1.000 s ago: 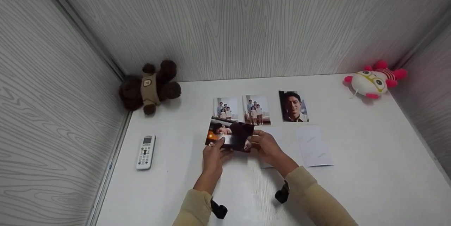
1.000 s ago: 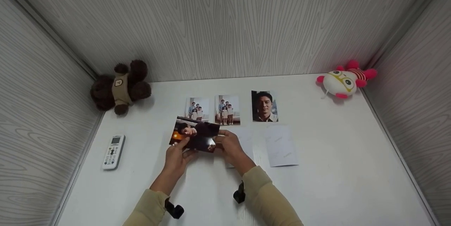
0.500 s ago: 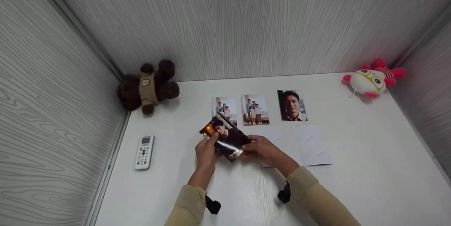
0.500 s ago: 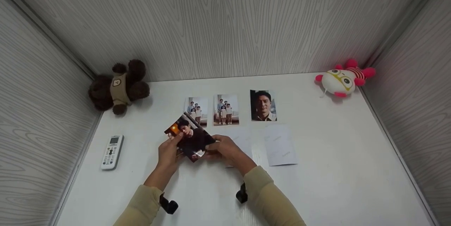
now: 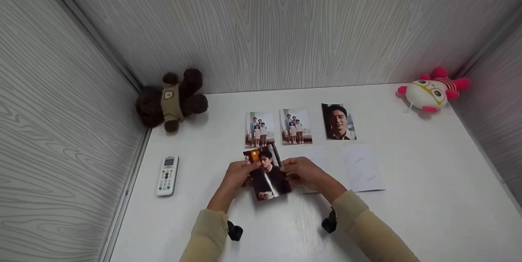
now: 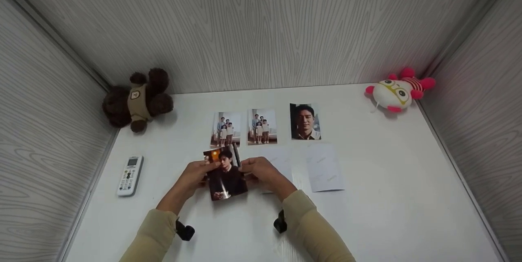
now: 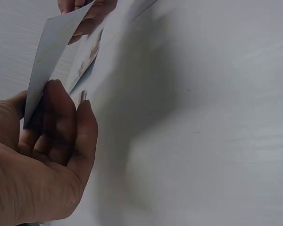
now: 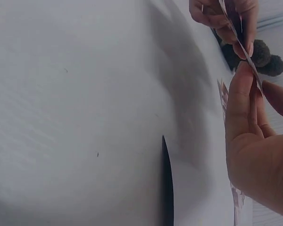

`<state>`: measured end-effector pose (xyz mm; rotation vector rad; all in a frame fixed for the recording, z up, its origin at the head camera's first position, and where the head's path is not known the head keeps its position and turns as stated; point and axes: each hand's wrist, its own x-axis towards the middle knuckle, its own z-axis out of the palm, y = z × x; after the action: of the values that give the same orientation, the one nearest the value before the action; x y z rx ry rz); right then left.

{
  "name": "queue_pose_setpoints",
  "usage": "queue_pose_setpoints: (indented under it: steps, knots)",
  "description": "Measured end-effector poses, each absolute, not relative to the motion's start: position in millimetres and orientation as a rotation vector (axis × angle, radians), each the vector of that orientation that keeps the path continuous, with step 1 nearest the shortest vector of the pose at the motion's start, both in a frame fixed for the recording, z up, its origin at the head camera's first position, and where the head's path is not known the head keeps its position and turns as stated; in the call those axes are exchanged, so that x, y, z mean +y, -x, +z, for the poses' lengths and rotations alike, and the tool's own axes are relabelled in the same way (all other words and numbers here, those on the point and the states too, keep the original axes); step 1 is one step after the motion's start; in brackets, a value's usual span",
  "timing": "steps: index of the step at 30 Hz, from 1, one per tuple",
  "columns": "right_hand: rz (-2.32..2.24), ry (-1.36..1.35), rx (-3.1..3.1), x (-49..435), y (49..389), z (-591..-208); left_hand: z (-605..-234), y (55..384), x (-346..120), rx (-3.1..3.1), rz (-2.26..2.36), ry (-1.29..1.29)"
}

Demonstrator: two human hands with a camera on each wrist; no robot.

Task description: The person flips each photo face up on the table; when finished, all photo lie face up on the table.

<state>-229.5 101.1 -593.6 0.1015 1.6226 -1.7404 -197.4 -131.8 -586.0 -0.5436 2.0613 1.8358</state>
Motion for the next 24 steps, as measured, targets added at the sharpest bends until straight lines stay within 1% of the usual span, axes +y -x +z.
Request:
queue_pose_setpoints:
  steps: [4, 9, 13, 24]
  knots:
    - [-1.74, -0.101, 1.631, 98.2, 228.4, -593.8, -587.9, 197.4, -134.4, 2.053, 1.832, 0.537]
    - [-1.785, -0.158, 1.675, 95.5, 229.0, -597.0, -595.1, 196.1, -137.2, 1.95, 1.995, 0.645]
    - [-1.803, -0.193, 1.682, 92.4, 229.1, -601.5, -598.4, 195.3, -140.1, 1.93, 2.033, 0.707]
    - [-1.812, -0.153, 1.6, 78.6, 220.5, -615.1, -609.6, 199.1, -152.3, 2.26, 1.791, 0.737]
